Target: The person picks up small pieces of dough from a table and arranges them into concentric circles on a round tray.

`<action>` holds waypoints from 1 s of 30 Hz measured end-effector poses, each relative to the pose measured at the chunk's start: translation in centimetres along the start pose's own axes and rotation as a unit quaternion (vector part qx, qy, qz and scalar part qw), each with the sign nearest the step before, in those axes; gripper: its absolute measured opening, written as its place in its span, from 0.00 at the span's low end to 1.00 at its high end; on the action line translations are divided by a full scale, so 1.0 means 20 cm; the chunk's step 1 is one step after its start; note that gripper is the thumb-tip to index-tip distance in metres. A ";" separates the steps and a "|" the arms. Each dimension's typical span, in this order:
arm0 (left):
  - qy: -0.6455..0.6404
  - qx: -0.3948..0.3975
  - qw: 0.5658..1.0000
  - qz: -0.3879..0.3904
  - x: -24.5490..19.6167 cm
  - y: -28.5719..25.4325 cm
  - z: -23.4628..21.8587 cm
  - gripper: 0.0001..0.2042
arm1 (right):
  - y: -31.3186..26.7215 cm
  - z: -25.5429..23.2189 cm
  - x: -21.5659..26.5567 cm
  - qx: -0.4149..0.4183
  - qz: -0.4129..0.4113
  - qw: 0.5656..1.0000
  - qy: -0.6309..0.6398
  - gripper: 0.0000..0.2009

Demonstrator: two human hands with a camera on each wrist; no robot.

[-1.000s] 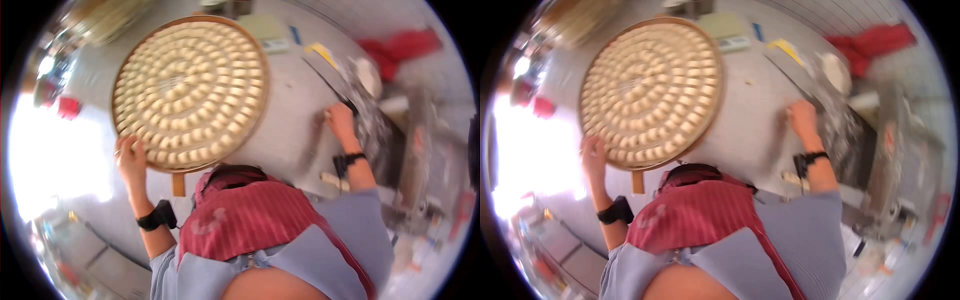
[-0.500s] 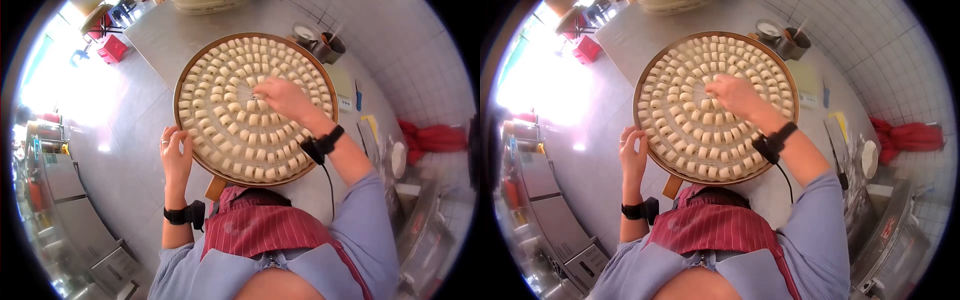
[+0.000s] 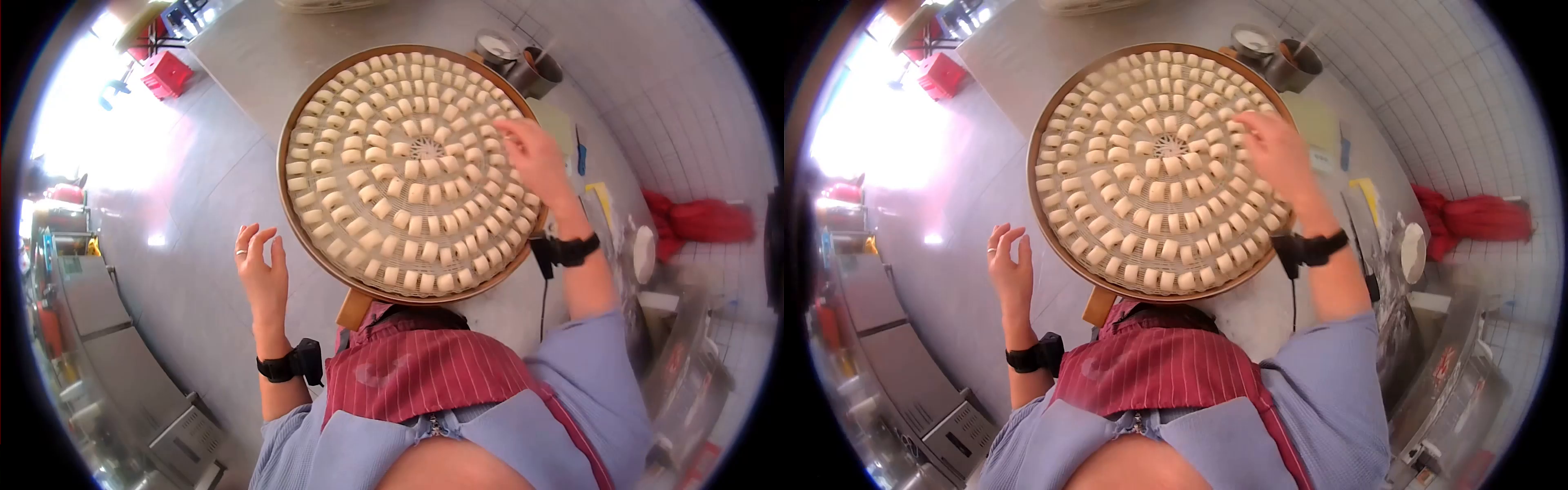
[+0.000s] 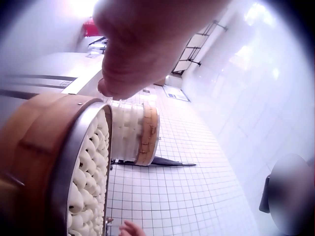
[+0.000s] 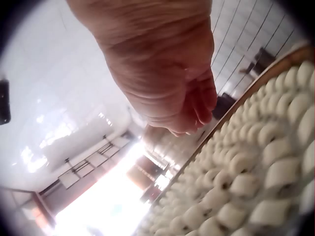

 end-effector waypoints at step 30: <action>0.017 0.081 0.979 0.186 -0.53 0.15 0.24 0.09 | -1.80 -0.25 -0.60 0.079 0.204 0.944 -0.245 0.21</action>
Point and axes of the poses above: each hand's wrist, its own y-axis towards the middle knuckle, its own z-axis out of the palm, x = y × z, the point moved 3 cm from there along y, towards the middle knuckle, and after that the axes turned 8 degrees about -z, right-handed, at the moved point
